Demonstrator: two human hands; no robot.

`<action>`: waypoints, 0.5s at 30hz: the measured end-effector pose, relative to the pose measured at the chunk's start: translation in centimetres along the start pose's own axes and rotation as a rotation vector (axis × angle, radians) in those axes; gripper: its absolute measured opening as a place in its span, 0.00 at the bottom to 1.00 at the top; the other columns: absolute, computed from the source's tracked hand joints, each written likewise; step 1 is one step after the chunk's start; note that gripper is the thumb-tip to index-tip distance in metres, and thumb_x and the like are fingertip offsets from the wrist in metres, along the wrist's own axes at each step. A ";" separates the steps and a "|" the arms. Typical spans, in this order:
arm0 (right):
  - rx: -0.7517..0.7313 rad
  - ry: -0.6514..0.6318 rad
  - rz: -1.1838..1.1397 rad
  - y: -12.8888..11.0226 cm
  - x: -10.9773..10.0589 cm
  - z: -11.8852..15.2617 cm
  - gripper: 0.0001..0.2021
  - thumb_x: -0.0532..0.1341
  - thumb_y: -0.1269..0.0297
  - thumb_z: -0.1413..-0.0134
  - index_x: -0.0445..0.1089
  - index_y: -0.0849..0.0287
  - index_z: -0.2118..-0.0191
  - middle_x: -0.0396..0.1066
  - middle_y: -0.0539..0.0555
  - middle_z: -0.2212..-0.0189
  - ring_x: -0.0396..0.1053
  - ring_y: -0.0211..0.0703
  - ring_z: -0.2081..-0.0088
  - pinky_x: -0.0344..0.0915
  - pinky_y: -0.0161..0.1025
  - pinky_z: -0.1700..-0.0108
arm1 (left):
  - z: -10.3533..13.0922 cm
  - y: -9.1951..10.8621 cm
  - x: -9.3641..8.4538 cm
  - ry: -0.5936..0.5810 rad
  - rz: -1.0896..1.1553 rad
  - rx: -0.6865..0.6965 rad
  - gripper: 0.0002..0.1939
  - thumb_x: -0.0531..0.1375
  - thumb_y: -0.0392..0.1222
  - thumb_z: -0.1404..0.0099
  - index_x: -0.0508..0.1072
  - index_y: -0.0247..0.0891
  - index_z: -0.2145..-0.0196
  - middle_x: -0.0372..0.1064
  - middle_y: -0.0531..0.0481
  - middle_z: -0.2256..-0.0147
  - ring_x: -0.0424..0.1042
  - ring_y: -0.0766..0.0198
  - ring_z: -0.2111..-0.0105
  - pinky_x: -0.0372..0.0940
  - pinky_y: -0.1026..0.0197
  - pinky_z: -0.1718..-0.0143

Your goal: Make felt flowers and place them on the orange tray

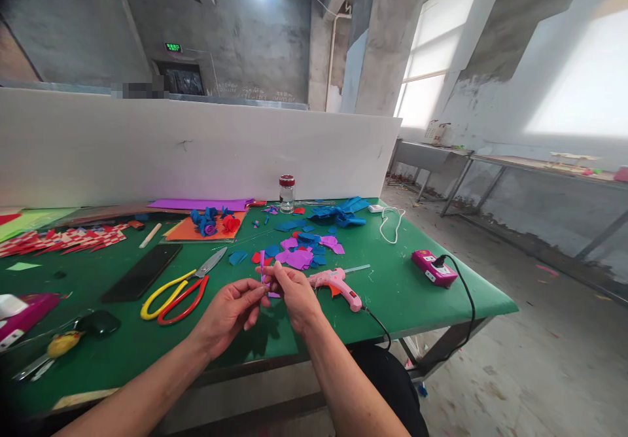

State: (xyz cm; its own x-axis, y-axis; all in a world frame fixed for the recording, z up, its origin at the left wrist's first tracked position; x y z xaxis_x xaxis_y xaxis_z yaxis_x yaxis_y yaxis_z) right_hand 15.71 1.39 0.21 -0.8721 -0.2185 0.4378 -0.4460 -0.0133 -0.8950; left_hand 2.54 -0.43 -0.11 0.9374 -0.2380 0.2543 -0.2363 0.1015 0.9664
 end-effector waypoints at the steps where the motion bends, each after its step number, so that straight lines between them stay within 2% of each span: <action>1: -0.008 0.002 0.019 -0.2 -0.1 0.0 0.20 0.67 0.46 0.57 0.77 0.62 0.73 0.66 0.49 0.78 0.61 0.33 0.76 0.61 0.34 0.70 | 0.0 0.0 -0.1 0.000 -0.004 -0.001 0.14 0.67 0.48 0.44 0.73 0.33 0.70 0.73 0.51 0.76 0.61 0.76 0.86 0.53 0.72 0.86; 6: -0.052 0.007 0.100 0.0 -0.5 0.2 0.16 0.70 0.51 0.58 0.77 0.61 0.73 0.69 0.50 0.77 0.64 0.36 0.74 0.62 0.36 0.66 | -0.1 -0.5 0.0 -0.035 -0.051 0.006 0.14 0.65 0.48 0.42 0.73 0.33 0.69 0.73 0.51 0.75 0.61 0.76 0.86 0.54 0.72 0.86; 10: -0.073 0.006 0.083 0.6 -0.1 0.3 0.14 0.69 0.53 0.58 0.74 0.60 0.75 0.66 0.48 0.80 0.59 0.33 0.79 0.56 0.33 0.76 | -0.1 -0.8 0.2 -0.036 -0.091 0.020 0.14 0.65 0.49 0.42 0.72 0.34 0.70 0.73 0.52 0.75 0.62 0.75 0.86 0.55 0.71 0.86; 12: -0.075 0.023 0.075 0.7 -0.1 0.2 0.15 0.68 0.51 0.57 0.73 0.59 0.75 0.63 0.46 0.81 0.56 0.32 0.81 0.52 0.32 0.79 | 0.0 -0.4 0.1 -0.077 -0.134 -0.003 0.15 0.64 0.51 0.41 0.73 0.34 0.68 0.74 0.50 0.72 0.64 0.74 0.86 0.55 0.71 0.86; 15: -0.110 0.098 0.072 0.1 -1.0 -0.3 0.16 0.69 0.50 0.59 0.75 0.59 0.74 0.63 0.46 0.81 0.59 0.34 0.78 0.56 0.33 0.74 | -0.1 0.5 -0.4 -0.143 -0.197 -0.066 0.18 0.62 0.53 0.39 0.75 0.35 0.59 0.76 0.44 0.64 0.66 0.72 0.84 0.54 0.70 0.87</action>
State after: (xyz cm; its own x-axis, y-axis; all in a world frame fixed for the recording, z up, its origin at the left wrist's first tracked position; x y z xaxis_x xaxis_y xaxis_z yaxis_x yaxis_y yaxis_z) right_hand 16.47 1.88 -0.33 -0.9157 -0.1184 0.3839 -0.3961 0.1067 -0.9120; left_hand 2.06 -0.21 0.27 0.9167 -0.3935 0.0690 -0.0315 0.1010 0.9944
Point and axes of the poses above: each hand's wrist, its own z-axis away from the middle knuckle, its own x-axis out of the palm, y = z × x, the point moved 1 cm from there along -z, towards the middle knuckle
